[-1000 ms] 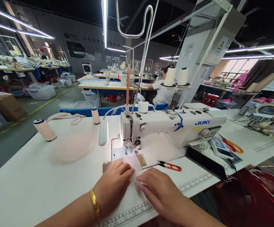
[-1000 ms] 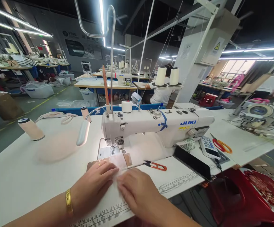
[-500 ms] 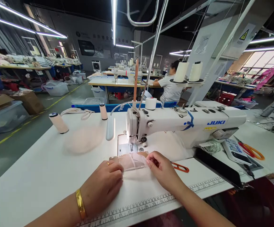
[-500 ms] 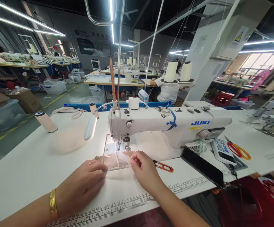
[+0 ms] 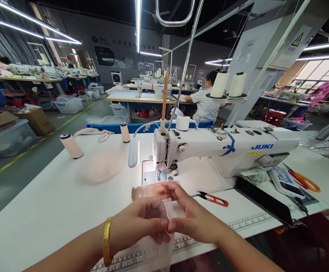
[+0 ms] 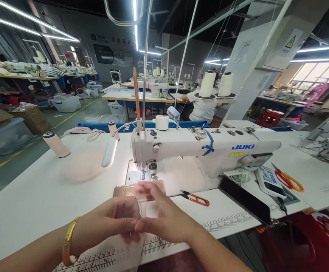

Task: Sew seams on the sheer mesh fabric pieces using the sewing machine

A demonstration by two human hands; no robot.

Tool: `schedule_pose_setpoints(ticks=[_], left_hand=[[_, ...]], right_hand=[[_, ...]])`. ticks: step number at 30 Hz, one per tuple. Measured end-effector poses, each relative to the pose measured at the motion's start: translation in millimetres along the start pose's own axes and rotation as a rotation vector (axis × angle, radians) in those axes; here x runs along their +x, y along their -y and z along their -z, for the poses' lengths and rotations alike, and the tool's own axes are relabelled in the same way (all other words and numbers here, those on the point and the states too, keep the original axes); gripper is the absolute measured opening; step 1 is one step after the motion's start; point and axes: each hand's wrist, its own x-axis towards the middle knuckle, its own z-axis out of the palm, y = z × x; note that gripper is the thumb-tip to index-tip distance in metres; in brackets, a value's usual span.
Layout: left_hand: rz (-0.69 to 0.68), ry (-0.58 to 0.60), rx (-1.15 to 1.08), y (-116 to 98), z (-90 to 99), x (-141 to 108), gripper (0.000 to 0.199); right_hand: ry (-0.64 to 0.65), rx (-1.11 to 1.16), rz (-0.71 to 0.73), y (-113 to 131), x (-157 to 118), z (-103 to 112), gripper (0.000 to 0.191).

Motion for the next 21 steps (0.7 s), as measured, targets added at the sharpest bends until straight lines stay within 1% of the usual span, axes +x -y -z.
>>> schedule_pose_setpoints(ticks=[1,2,3,4,5,7,9,11,13,16,18,21], left_hand=[[0.015,0.053,-0.049,-1,1.0,-4,0.041],[0.034,0.096,-0.088,-1,3.3,-8,0.040],[0.060,0.125,-0.108,0,6.7,-9,0.039],[0.089,0.136,-0.103,0,10.8,-9,0.040],[0.111,0.122,-0.074,2,15.3,-7,0.040],[0.111,0.024,0.033,4,24.0,3,0.043],[0.047,-0.102,0.160,5,30.9,18,0.043],[-0.009,-0.184,0.253,4,35.9,32,0.041],[-0.019,-0.221,0.292,4,40.0,43,0.039],[0.009,-0.282,0.293,6,45.1,51,0.039],[0.003,-0.308,0.300,9,47.3,52,0.040],[-0.049,-0.304,0.340,14,48.1,50,0.043]], right_hand=[[0.115,0.124,-0.103,0,2,5,0.076],[0.205,0.233,-0.187,0,4,8,0.071],[0.252,0.309,-0.251,-1,7,11,0.064],[0.255,0.341,-0.295,-2,10,13,0.058],[0.230,0.329,-0.316,-2,14,15,0.054],[0.172,0.219,-0.300,-3,24,18,0.049],[0.159,0.071,-0.244,-4,36,22,0.042],[0.142,-0.071,-0.201,-6,47,28,0.033],[0.127,-0.135,-0.216,-9,56,33,0.025],[0.124,-0.092,-0.259,-18,62,36,0.019],[0.105,-0.068,-0.231,-23,63,35,0.014],[0.018,-0.095,-0.148,-27,61,27,0.015]])
